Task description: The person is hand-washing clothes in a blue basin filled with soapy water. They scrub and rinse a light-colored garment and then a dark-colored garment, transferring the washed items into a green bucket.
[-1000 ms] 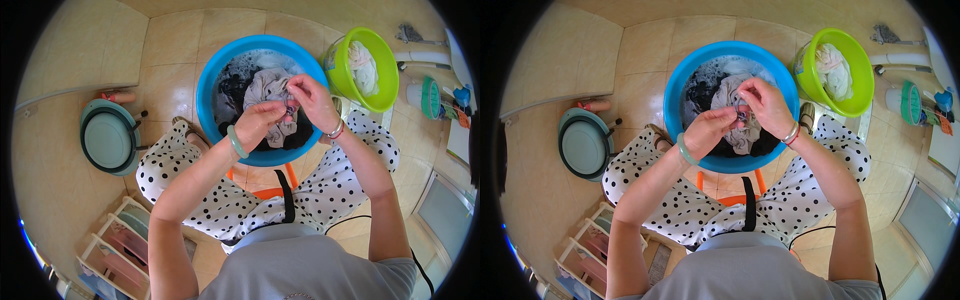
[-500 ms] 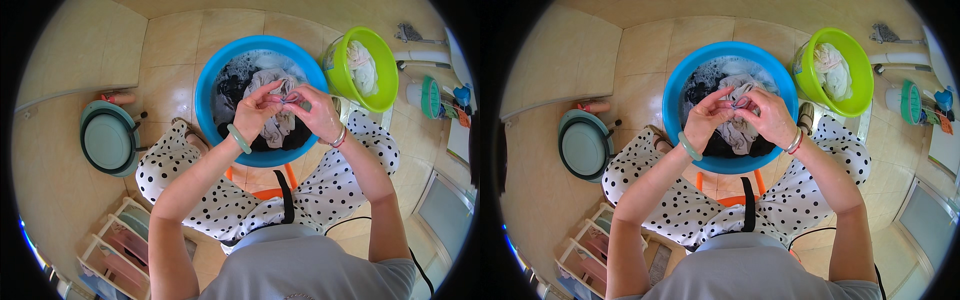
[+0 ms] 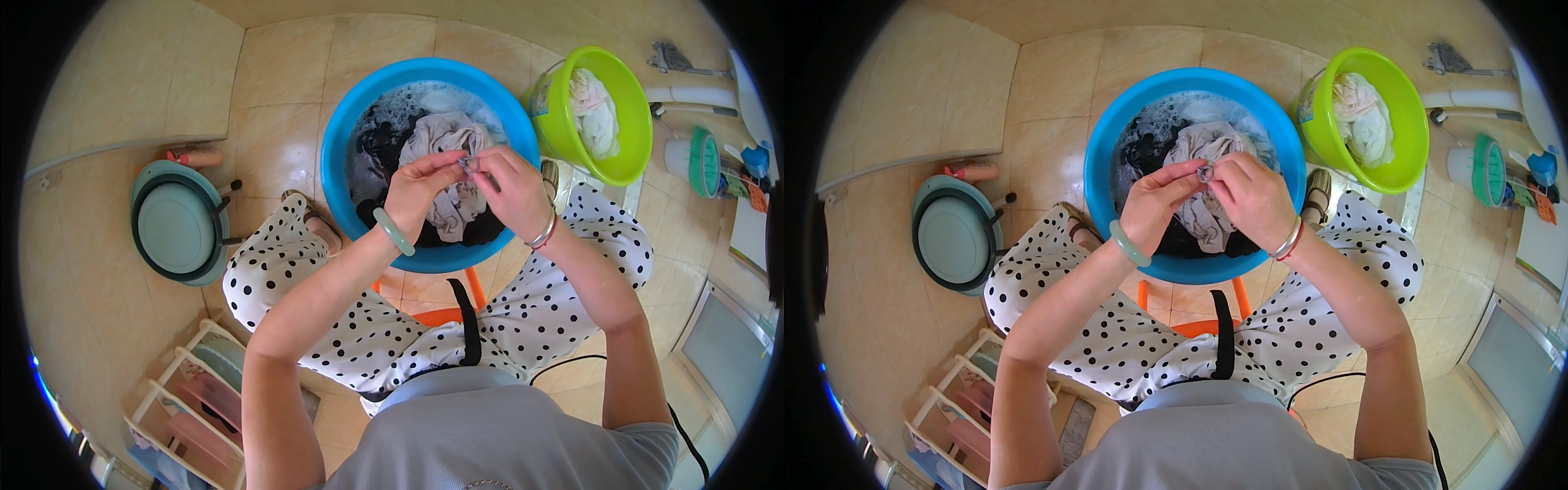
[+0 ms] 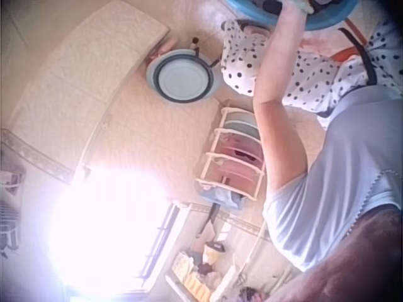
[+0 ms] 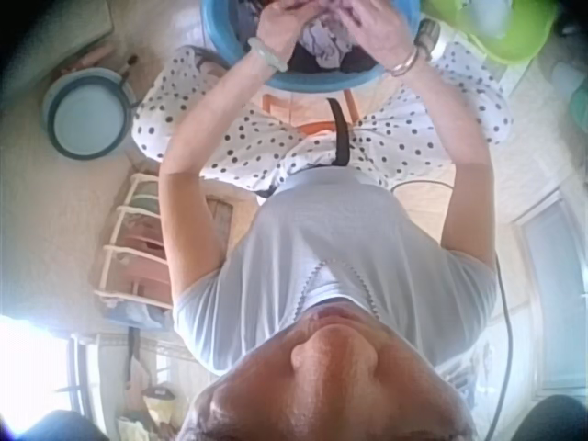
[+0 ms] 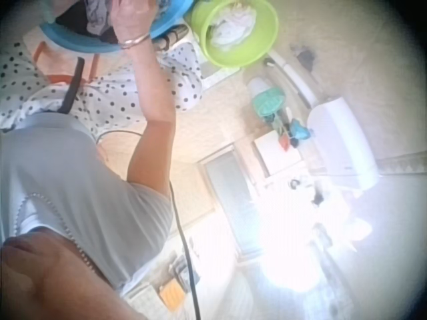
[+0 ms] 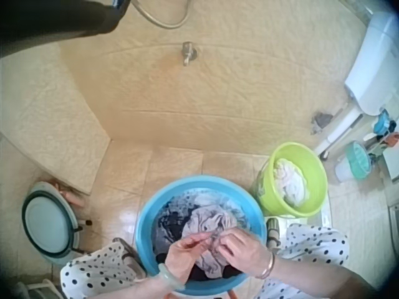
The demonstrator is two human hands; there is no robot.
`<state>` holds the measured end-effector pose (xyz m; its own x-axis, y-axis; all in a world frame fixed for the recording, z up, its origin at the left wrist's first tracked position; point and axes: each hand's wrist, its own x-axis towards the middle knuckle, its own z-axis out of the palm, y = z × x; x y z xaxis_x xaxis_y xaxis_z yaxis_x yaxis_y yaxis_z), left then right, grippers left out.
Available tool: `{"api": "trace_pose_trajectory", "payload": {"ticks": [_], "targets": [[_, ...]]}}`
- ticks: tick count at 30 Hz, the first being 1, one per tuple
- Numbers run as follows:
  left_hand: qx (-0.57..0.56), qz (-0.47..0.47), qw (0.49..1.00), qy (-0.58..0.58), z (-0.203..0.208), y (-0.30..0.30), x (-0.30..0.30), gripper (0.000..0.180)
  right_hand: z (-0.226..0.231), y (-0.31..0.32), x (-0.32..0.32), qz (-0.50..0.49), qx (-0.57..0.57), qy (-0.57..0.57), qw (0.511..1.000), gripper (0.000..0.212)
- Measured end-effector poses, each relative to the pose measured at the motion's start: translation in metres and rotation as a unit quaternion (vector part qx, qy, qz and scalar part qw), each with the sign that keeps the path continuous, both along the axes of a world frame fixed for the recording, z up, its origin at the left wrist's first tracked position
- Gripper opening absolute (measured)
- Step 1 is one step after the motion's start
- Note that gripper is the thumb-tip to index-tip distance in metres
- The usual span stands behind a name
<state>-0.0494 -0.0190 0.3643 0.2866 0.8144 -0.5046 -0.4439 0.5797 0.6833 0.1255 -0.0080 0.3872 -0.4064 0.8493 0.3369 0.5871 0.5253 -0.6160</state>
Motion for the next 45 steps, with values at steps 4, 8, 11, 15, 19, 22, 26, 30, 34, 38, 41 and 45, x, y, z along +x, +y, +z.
{"api": "trace_pose_trajectory", "payload": {"ticks": [4,8,11,15,19,22,26,30,34,38,41,45], "targets": [[0.021,-0.025,0.999,0.028,0.003,0.001,-0.004,0.027,0.005,0.003,0.002,0.015,-0.074,0.026,0.997,0.011],[0.061,-0.041,0.994,0.081,0.0,0.002,-0.002,0.027,0.012,0.002,0.0,-0.059,-0.316,0.192,0.927,0.009],[0.085,-0.063,0.993,0.057,0.004,0.002,0.0,0.026,0.02,0.01,0.003,-0.029,-0.349,0.219,0.911,0.011],[0.078,-0.079,0.992,0.057,0.002,0.001,0.003,0.023,0.018,0.013,0.008,-0.044,-0.344,0.221,0.912,0.009],[0.08,-0.109,0.987,0.089,-0.001,-0.004,0.006,0.022,0.018,0.016,0.01,-0.059,-0.35,0.302,0.884,0.009],[0.076,-0.119,0.987,0.082,-0.003,-0.005,0.007,0.024,0.02,0.018,0.011,-0.061,-0.366,0.314,0.874,0.01],[0.036,-0.04,0.999,0.011,-0.002,-0.003,-0.003,0.027,0.013,0.023,0.014,-0.057,-0.415,0.376,0.827,0.02],[-0.029,0.002,0.999,-0.028,0.009,0.021,-0.024,0.032,-0.04,0.019,0.028,-0.017,-0.271,0.102,0.957,0.039],[0.003,-0.02,0.999,-0.026,0.014,0.024,-0.025,0.036,-0.082,0.0,0.017,0.04,-0.129,-0.077,0.988,0.038],[0.046,0.01,0.987,0.151,0.004,0.031,-0.027,0.042,-0.068,0.01,0.015,-0.04,-0.39,-0.008,0.92,0.029],[-0.023,0.06,0.971,0.231,-0.03,0.028,-0.035,0.054,-0.027,0.013,0.013,-0.128,-0.541,0.235,0.797,0.027],[-0.132,-0.033,0.939,0.317,-0.084,-0.001,-0.033,0.079,0.014,0.012,0.016,-0.129,-0.521,0.439,0.721,0.03]]}}
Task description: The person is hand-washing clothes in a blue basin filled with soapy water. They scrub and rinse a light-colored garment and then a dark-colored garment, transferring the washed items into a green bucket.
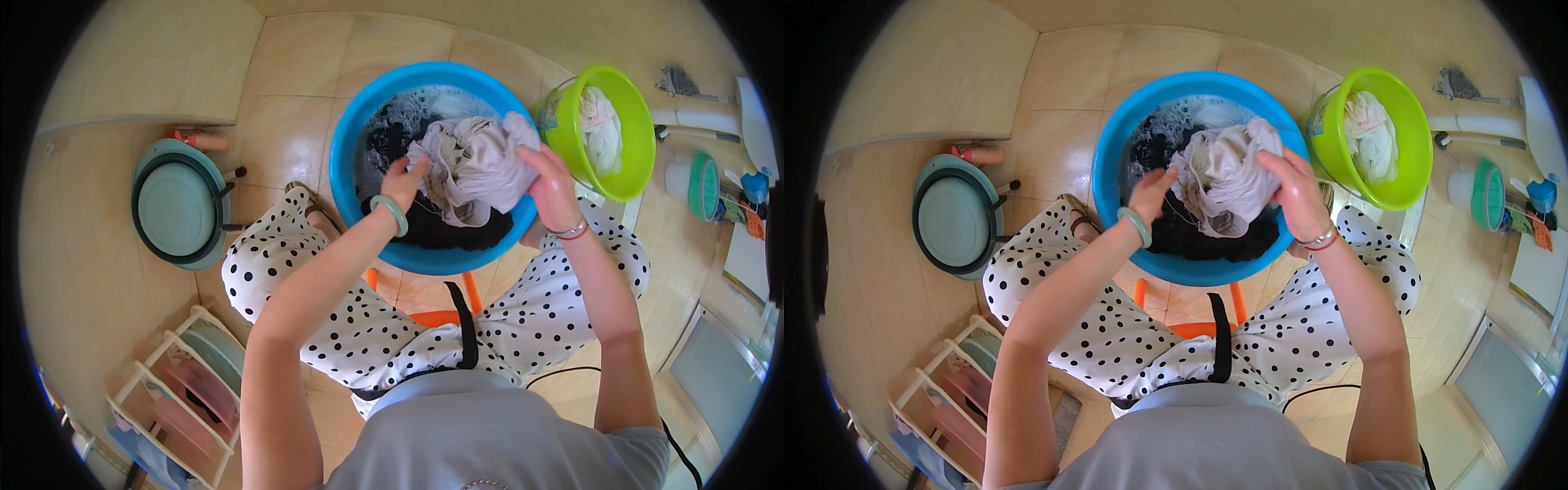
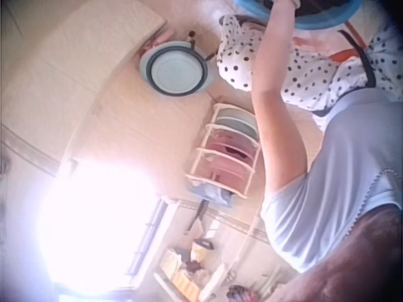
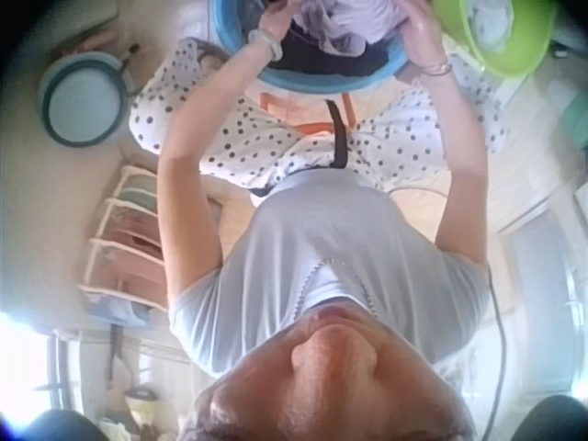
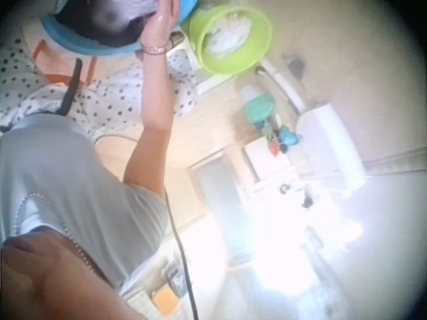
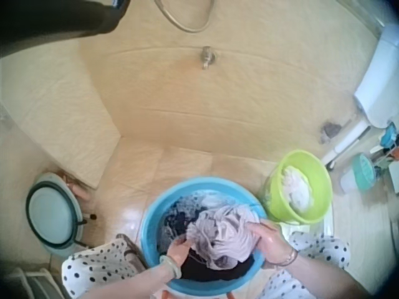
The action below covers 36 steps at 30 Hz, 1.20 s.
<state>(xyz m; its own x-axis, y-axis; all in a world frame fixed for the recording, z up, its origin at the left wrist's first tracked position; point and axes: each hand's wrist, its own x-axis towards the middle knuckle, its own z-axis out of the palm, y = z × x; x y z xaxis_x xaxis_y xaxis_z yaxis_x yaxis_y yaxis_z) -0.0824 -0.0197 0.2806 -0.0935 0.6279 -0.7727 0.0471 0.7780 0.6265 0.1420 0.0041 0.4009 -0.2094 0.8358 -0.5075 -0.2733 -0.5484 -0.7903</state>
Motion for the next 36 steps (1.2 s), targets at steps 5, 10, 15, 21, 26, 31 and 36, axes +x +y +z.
{"api": "trace_pose_trajectory", "payload": {"ticks": [5,10,15,21,26,31,36], "targets": [[-0.112,-0.023,0.958,-0.264,0.03,-0.005,0.022,0.097,0.009,-0.006,0.01,-0.034,-0.012,0.161,0.986,0.04],[-0.129,-0.038,0.975,-0.175,-0.008,-0.002,0.022,0.048,-0.005,-0.023,-0.003,-0.035,-0.068,0.205,0.976,0.043],[-0.111,0.125,0.975,-0.146,-0.02,-0.005,-0.002,0.021,-0.063,-0.009,0.031,0.184,0.031,-0.369,0.911,0.038],[-0.032,0.16,0.951,-0.264,0.057,-0.002,0.002,0.022,-0.141,-0.007,0.025,0.175,-0.098,-0.417,0.886,0.059],[0.082,0.033,0.921,-0.379,0.097,-0.02,0.005,0.023,-0.148,0.004,0.015,0.014,-0.256,0.048,0.965,0.07],[0.146,-0.245,0.913,-0.292,0.124,-0.011,0.006,0.026,-0.21,0.011,0.054,0.111,-0.04,-0.364,0.924,0.054],[0.307,-0.536,0.762,0.196,0.085,-0.014,0.001,0.022,-0.222,0.06,0.044,0.086,0.225,-0.52,0.82,0.04]]}}
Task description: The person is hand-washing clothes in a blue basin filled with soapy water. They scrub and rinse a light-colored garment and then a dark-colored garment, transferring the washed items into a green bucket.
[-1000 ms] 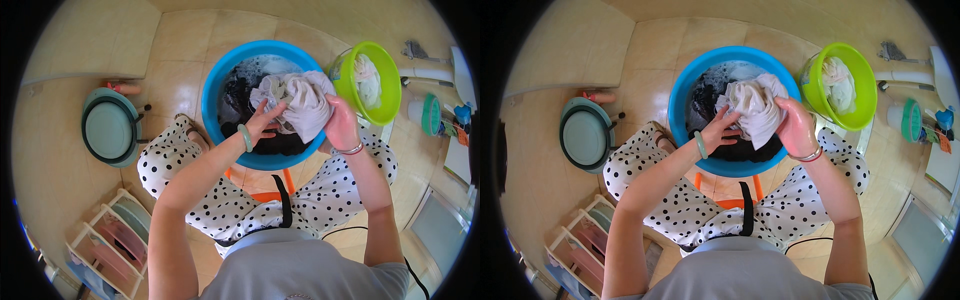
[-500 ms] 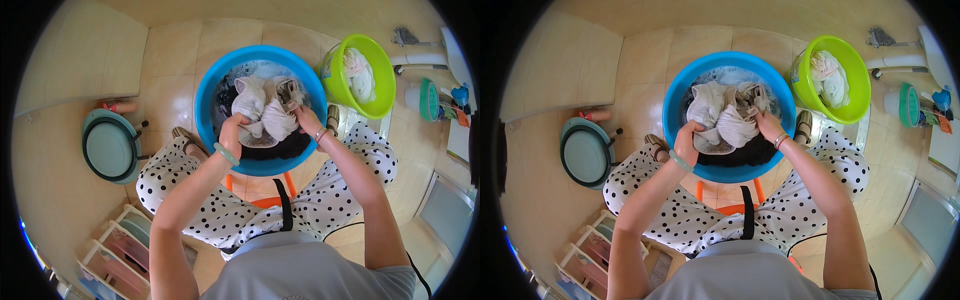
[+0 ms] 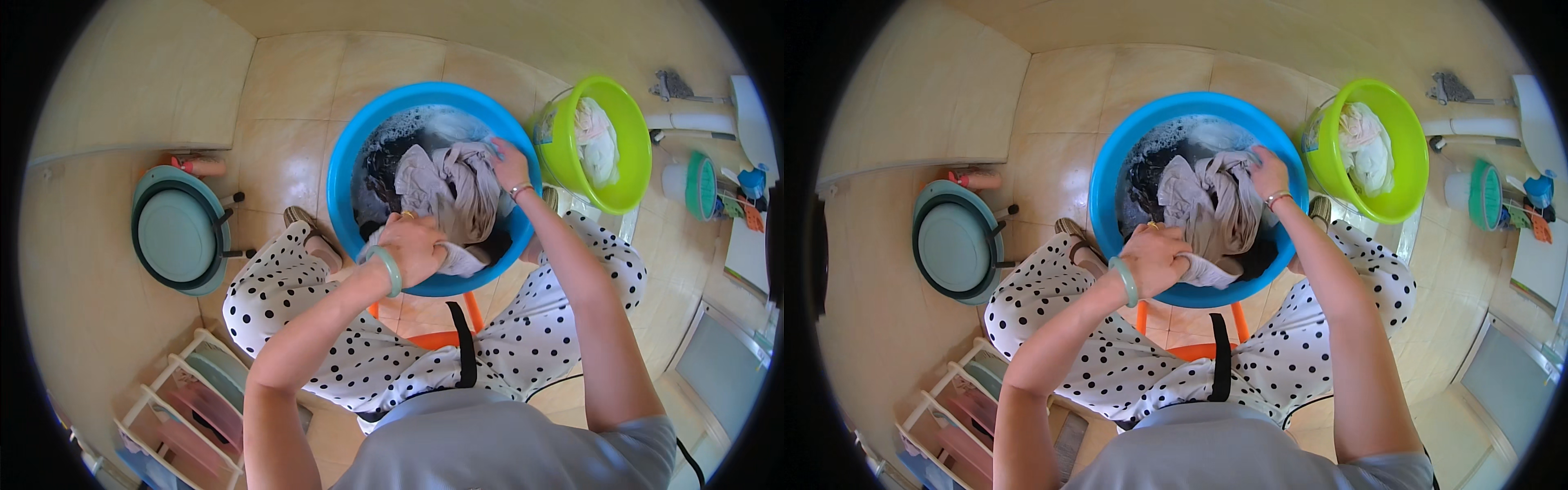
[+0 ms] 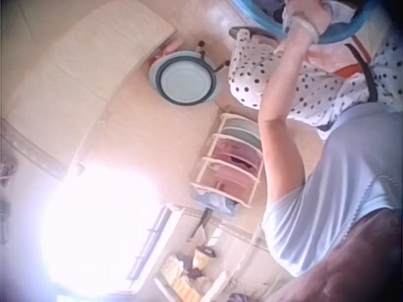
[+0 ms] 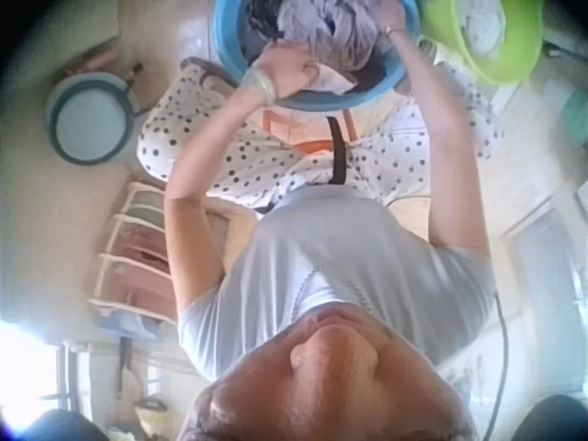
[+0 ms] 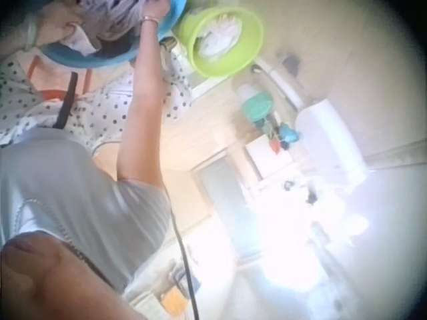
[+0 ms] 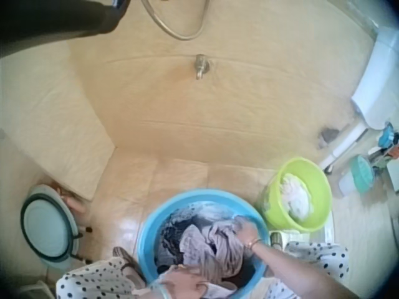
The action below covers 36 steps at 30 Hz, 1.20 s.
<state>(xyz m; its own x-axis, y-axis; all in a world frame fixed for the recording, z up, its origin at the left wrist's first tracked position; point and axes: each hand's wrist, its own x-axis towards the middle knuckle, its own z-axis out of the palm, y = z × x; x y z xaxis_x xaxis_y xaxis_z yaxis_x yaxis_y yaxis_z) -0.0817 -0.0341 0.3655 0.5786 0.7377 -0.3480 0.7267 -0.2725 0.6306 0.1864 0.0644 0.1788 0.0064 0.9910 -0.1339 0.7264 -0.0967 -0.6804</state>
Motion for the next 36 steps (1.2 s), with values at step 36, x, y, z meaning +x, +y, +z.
{"api": "trace_pose_trajectory", "payload": {"ticks": [36], "targets": [[-0.176,0.208,0.724,-0.634,0.289,0.088,0.006,0.033,0.041,-0.046,-0.051,0.112,0.3,-0.092,0.943,0.054]]}}
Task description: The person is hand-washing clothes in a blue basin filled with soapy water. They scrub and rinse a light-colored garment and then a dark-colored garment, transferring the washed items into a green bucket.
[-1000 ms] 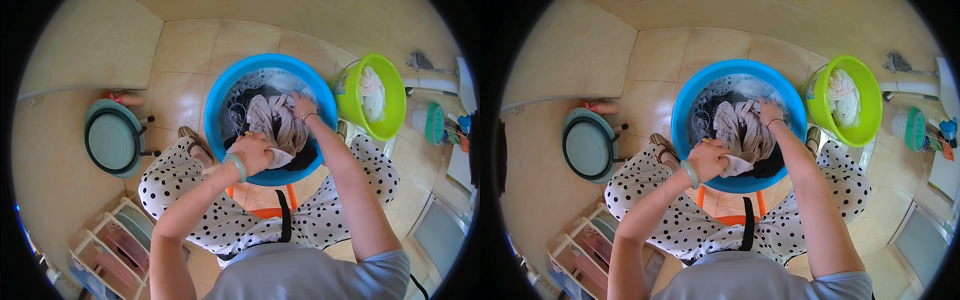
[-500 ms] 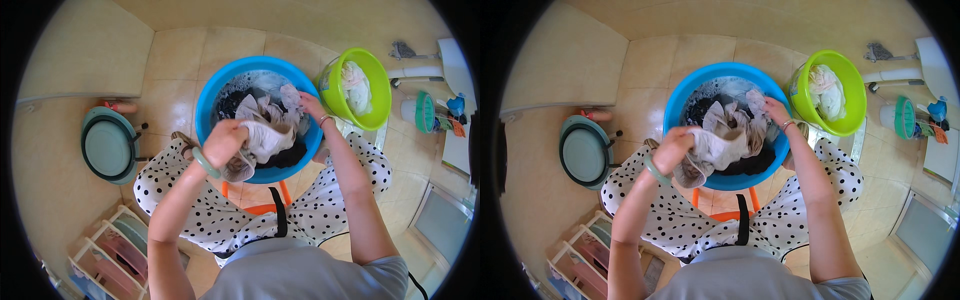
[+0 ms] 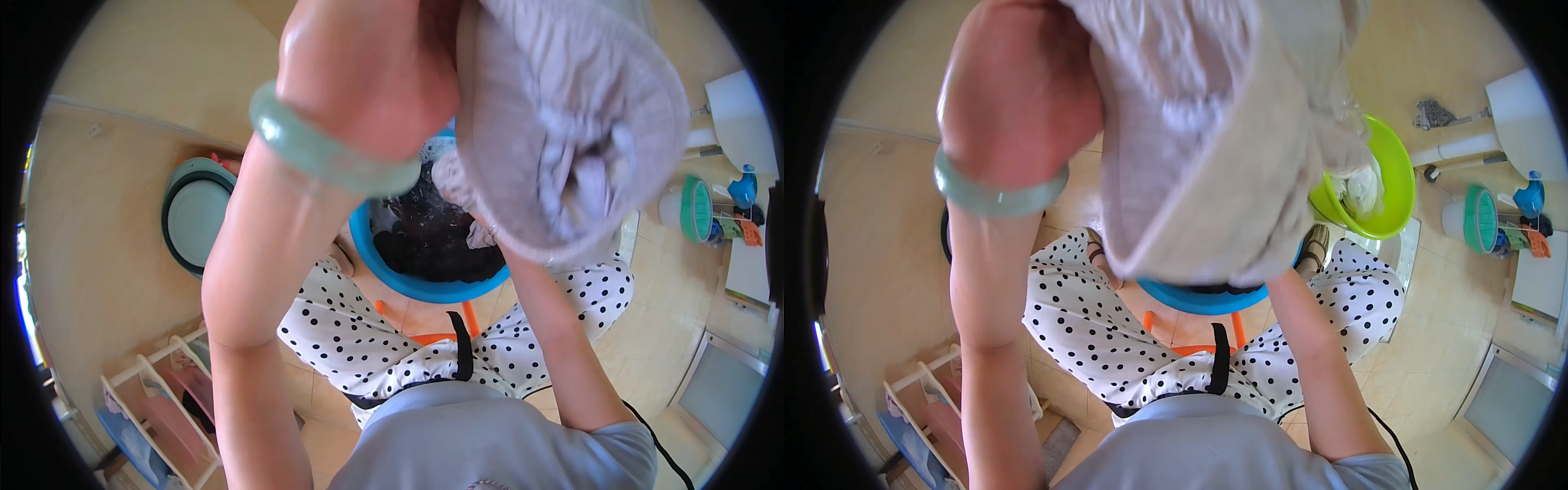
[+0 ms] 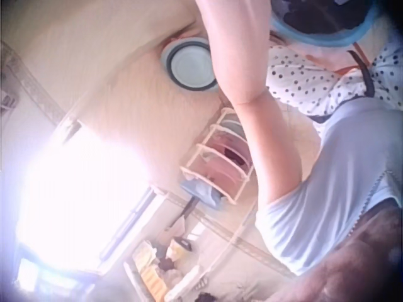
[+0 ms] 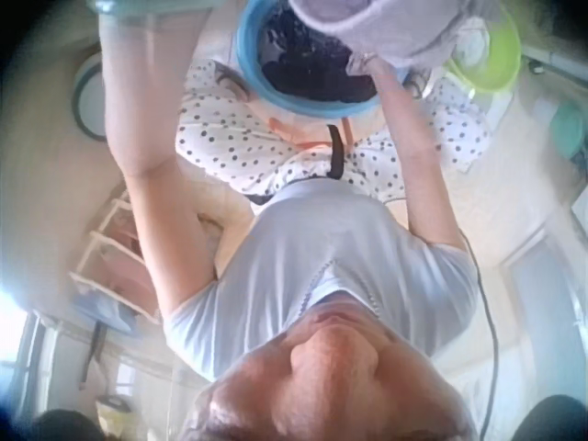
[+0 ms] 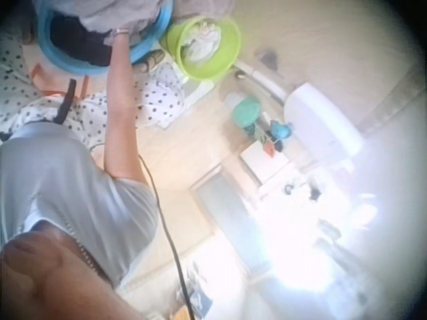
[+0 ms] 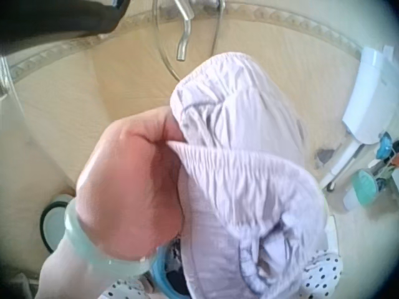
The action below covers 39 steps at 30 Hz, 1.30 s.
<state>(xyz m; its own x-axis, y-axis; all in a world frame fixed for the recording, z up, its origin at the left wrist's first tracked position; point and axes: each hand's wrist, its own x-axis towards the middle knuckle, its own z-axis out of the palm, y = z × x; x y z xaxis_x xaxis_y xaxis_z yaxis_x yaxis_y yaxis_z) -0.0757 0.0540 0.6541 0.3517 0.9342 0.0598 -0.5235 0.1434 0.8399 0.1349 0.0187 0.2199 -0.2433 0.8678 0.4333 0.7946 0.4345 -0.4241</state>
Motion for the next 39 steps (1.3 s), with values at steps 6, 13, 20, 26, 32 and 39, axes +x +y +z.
{"api": "trace_pose_trajectory", "payload": {"ticks": [6,13,20,26,32,39], "targets": [[-0.162,0.237,0.956,-0.065,-0.083,0.041,-0.052,0.029,0.089,-0.015,0.026,-0.13,-0.332,0.38,0.853,0.044],[-0.358,0.22,0.899,0.125,-0.363,0.001,-0.024,0.025,0.226,-0.027,0.029,-0.101,-0.273,0.567,0.771,0.044],[-0.549,0.013,0.836,0.014,-0.393,-0.072,0.009,0.119,0.251,-0.042,0.008,-0.063,-0.144,0.427,0.891,0.041],[-0.325,-0.052,0.862,-0.385,-0.385,-0.085,0.026,0.1,0.226,-0.103,-0.026,0.098,-0.272,0.266,0.92,0.046],[-0.437,-0.01,0.815,-0.381,-0.423,-0.09,0.052,0.046,0.251,-0.116,-0.018,0.262,-0.396,0.306,0.825,0.039],[-0.499,0.04,0.805,-0.32,-0.379,-0.118,0.057,0.042,0.212,0.013,0.077,-0.056,-0.381,0.355,0.852,0.047]]}}
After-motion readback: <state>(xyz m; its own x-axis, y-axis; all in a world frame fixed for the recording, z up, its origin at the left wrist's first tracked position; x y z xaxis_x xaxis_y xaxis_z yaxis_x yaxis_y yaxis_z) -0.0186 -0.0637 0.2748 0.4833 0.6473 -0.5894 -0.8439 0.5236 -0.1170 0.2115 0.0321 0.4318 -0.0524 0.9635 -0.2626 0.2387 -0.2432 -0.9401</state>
